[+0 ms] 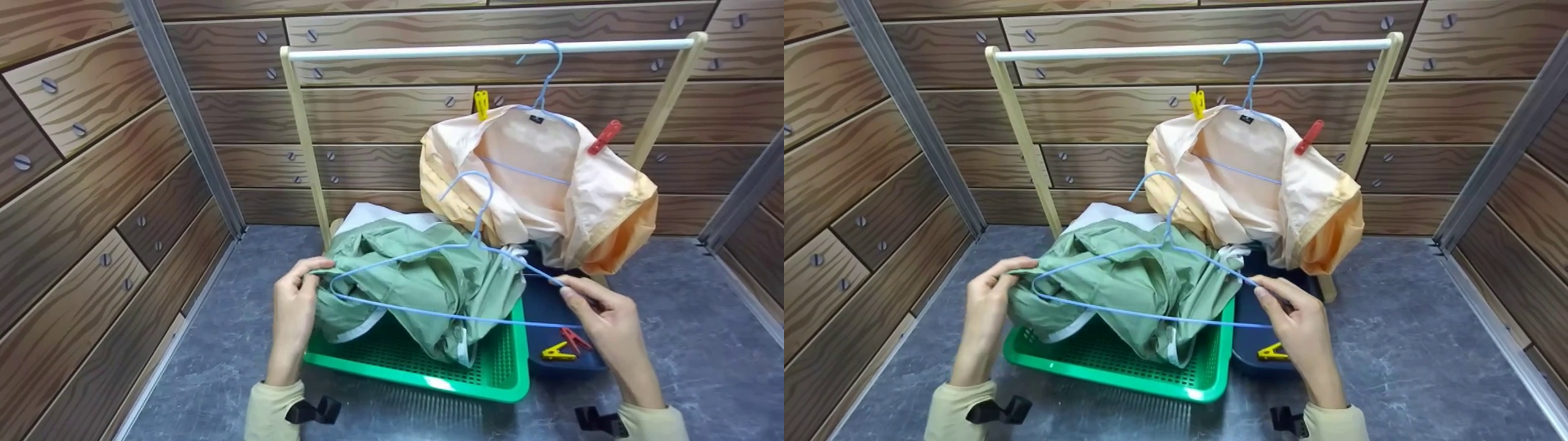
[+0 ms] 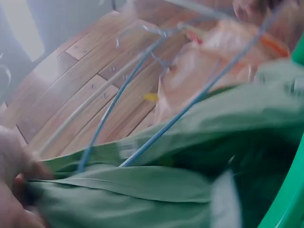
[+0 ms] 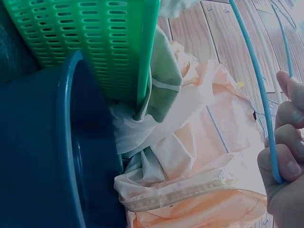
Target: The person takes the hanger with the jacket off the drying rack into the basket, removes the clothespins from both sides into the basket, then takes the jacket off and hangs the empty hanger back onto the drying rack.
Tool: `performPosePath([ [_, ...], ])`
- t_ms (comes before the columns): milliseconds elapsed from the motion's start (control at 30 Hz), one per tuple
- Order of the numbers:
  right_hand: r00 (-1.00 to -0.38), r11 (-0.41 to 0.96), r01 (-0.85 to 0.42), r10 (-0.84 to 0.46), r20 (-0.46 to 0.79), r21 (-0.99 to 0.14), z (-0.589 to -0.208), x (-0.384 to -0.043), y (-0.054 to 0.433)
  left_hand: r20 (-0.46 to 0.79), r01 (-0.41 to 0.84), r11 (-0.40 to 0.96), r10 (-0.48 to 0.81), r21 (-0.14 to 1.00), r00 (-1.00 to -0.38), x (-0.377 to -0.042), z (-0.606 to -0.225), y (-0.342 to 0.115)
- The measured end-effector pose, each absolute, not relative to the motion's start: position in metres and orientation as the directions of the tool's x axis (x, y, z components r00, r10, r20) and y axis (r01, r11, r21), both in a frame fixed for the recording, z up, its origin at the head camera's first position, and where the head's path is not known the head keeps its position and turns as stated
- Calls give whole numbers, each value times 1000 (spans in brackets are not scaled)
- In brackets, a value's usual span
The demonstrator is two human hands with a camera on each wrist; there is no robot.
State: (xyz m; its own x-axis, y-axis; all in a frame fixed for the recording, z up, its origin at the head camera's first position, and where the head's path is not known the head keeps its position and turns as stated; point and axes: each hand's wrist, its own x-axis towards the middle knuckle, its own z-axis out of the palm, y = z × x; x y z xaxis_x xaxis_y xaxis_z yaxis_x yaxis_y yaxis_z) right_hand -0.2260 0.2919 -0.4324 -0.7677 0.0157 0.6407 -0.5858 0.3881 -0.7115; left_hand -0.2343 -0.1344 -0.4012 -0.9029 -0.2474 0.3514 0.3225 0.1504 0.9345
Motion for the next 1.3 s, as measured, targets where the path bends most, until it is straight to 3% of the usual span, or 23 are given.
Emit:
performPosePath([
  [133,-752,355,-609,23,658,-709,-426,-222,288,363,237,540,-138,808,-922,-227,-398,-141],
  [300,-751,352,-594,79,656,-723,-421,-217,282,376,264,789,44,556,-926,-216,-397,-135],
  [400,-755,372,-571,111,646,-732,-423,-219,282,410,364,805,167,468,-897,-213,-400,-128],
  [533,-749,385,-571,118,652,-725,-421,-218,281,382,514,738,365,438,-849,-212,-407,-112],
  [600,-736,386,-588,109,668,-711,-421,-218,280,290,534,710,448,459,-846,-212,-411,-101],
  [767,-729,379,-601,100,677,-703,-423,-219,278,-55,445,753,534,484,-844,-206,-420,-72],
  [867,-743,377,-586,103,661,-717,-424,-219,278,-141,451,775,557,443,-818,-204,-425,-61],
  [1100,-725,374,-612,88,683,-697,-426,-221,278,-73,511,752,588,415,-806,-206,-438,-45],
  [1300,-753,368,-581,97,651,-726,-425,-219,276,-29,555,722,619,413,-784,-204,-447,-35],
])
